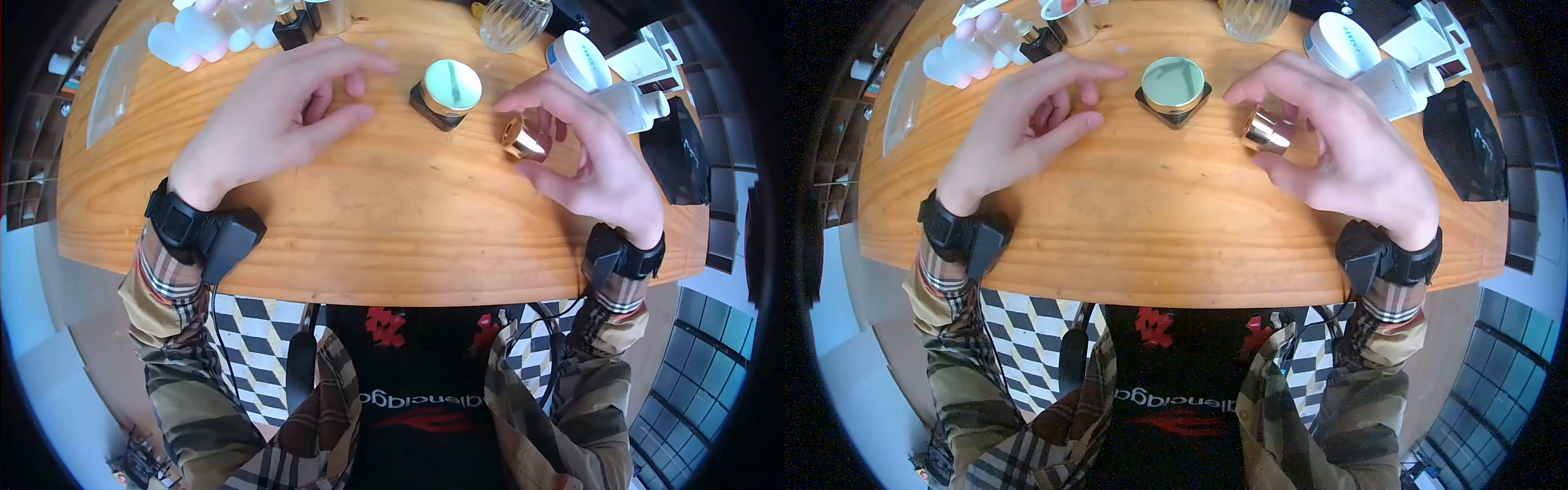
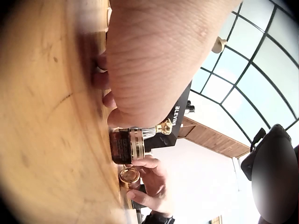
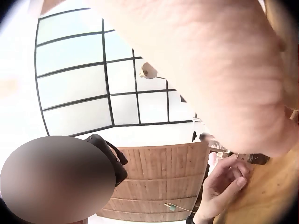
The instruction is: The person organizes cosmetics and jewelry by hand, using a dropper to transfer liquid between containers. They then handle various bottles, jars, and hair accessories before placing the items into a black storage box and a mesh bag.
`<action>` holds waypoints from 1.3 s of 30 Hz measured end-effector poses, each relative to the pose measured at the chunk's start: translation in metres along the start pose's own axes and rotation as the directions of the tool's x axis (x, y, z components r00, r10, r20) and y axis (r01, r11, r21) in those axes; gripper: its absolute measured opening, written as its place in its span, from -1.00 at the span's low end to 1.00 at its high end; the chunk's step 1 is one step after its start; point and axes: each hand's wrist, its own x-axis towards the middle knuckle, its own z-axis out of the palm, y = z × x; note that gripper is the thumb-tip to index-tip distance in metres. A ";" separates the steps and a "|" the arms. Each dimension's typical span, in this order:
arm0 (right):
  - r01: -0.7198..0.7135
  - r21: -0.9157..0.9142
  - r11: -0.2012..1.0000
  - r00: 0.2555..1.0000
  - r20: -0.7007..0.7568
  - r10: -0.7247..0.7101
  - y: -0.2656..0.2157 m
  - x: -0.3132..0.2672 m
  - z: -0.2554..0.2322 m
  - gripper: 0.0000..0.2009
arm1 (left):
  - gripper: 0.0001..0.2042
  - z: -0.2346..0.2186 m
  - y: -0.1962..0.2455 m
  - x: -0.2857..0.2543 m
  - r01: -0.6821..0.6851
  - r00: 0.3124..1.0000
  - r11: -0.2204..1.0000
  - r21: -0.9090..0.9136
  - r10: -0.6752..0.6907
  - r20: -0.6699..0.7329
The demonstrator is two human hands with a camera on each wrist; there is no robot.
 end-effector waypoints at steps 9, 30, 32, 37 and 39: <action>0.060 -0.042 0.997 0.988 -0.137 -0.065 0.003 0.009 0.007 -0.53 | -0.53 -0.002 0.001 -0.004 0.044 0.999 0.999 -0.026 -0.044 0.014; 0.279 0.187 0.942 0.859 -0.488 -0.157 0.003 0.030 0.050 -0.61 | -0.77 0.007 -0.017 0.001 0.019 0.990 0.986 -0.166 -0.042 -0.137; 0.234 0.146 0.961 0.820 -0.562 -0.114 0.010 0.026 0.043 -0.75 | -0.79 0.008 -0.015 0.002 0.015 0.983 0.974 -0.227 -0.056 -0.172; 0.137 -0.017 0.990 0.947 -0.292 -0.136 0.008 0.016 0.024 -0.84 | -0.81 0.006 -0.011 0.004 0.055 0.967 0.944 -0.326 -0.132 -0.217; 0.120 -0.027 0.992 0.967 -0.223 -0.123 0.008 0.016 0.027 -0.84 | -0.82 0.007 -0.011 0.005 0.032 0.963 0.949 -0.312 -0.113 -0.244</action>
